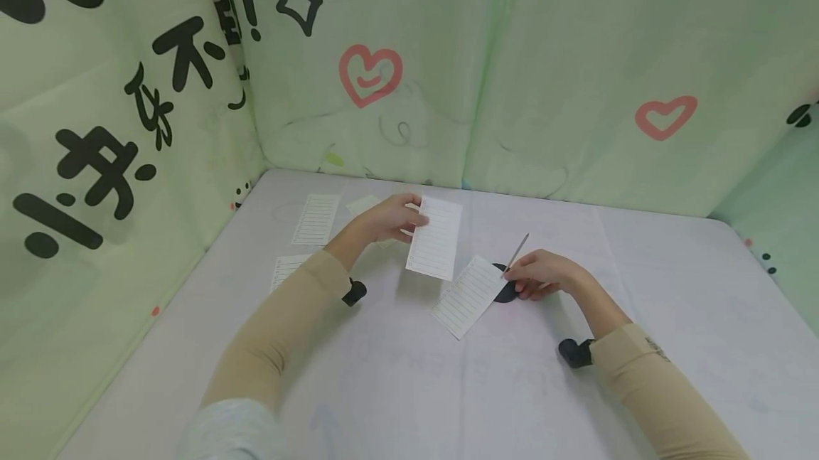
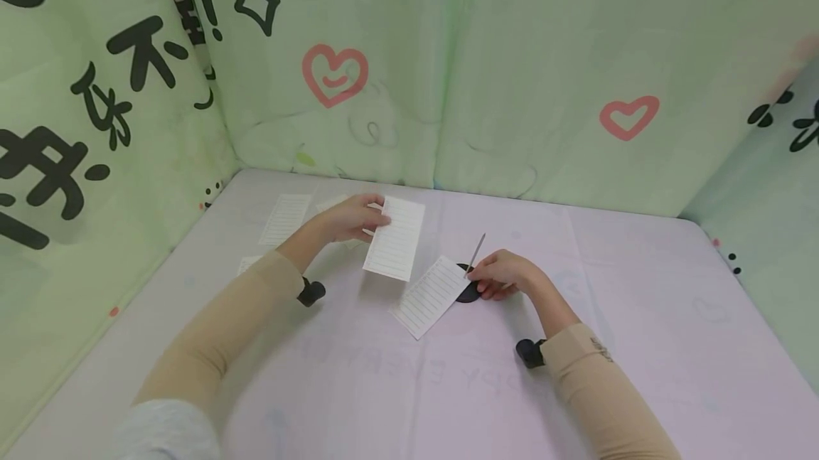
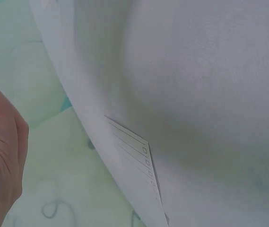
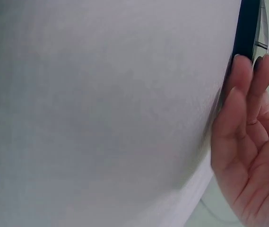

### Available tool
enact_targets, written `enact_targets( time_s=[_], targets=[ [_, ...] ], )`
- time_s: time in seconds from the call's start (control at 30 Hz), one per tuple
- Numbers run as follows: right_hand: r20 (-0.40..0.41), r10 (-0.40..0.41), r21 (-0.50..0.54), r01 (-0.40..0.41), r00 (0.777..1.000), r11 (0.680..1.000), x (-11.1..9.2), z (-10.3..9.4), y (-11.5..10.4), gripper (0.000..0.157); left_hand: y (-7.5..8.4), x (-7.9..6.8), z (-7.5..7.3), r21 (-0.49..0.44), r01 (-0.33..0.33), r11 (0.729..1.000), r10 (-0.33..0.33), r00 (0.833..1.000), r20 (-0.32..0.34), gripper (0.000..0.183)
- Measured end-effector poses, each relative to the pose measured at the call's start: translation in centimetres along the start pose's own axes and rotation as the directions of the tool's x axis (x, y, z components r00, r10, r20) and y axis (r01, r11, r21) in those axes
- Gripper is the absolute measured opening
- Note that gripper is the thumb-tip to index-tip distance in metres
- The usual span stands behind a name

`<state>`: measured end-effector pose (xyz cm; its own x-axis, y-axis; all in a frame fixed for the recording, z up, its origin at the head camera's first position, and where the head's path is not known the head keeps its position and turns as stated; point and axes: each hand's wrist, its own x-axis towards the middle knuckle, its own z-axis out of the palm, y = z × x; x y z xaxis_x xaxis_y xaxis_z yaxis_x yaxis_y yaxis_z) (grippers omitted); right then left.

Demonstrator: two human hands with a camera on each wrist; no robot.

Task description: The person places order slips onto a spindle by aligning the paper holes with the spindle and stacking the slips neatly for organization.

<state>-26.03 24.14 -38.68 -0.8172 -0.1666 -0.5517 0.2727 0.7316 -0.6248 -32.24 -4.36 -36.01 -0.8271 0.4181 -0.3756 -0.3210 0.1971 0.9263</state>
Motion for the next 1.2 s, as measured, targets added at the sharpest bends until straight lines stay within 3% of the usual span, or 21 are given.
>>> enact_targets(
  time_s=[0.17, 0.3, 0.5, 0.67, 0.87, 1.2],
  targets=[
    [0.024, -0.002, 0.032, 0.001, 1.000, 0.999, -0.4, -0.4, -0.1, 0.024, 0.3, -1.4, 0.6, -0.006, 0.006, 1.000, -0.006, 1.000, 0.027, 0.036],
    [0.035, -0.058, 0.038, 0.057, 0.998, 0.998, -1.4, -1.3, 0.0, 0.032, 0.9, -2.5, 1.2, 0.020, 0.007, 1.000, -0.008, 0.998, 0.068, 0.036],
    [-0.020, -0.194, 0.079, 0.195, 0.981, 0.978, -5.5, -4.1, -0.8, 0.045, 1.6, -4.2, 2.3, 0.031, -0.016, 0.999, 0.011, 0.985, 0.170, 0.033],
    [-0.067, -0.251, 0.128, 0.258, 0.966, 0.958, -8.5, -5.4, -2.2, 0.049, 2.0, -5.3, 3.5, 0.005, -0.019, 1.000, 0.017, 0.970, 0.242, 0.034],
    [-0.031, -0.310, 0.194, 0.310, 0.950, 0.931, -10.2, -4.6, -3.5, 0.043, 2.0, -6.0, 5.4, 0.018, -0.015, 1.000, 0.009, 0.955, 0.298, 0.033],
    [0.066, -0.388, 0.214, 0.367, 0.919, 0.905, -10.5, -2.4, -4.5, 0.032, 1.9, -7.0, 7.2, 0.042, -0.030, 0.999, 0.012, 0.927, 0.374, 0.027]
  ],
)
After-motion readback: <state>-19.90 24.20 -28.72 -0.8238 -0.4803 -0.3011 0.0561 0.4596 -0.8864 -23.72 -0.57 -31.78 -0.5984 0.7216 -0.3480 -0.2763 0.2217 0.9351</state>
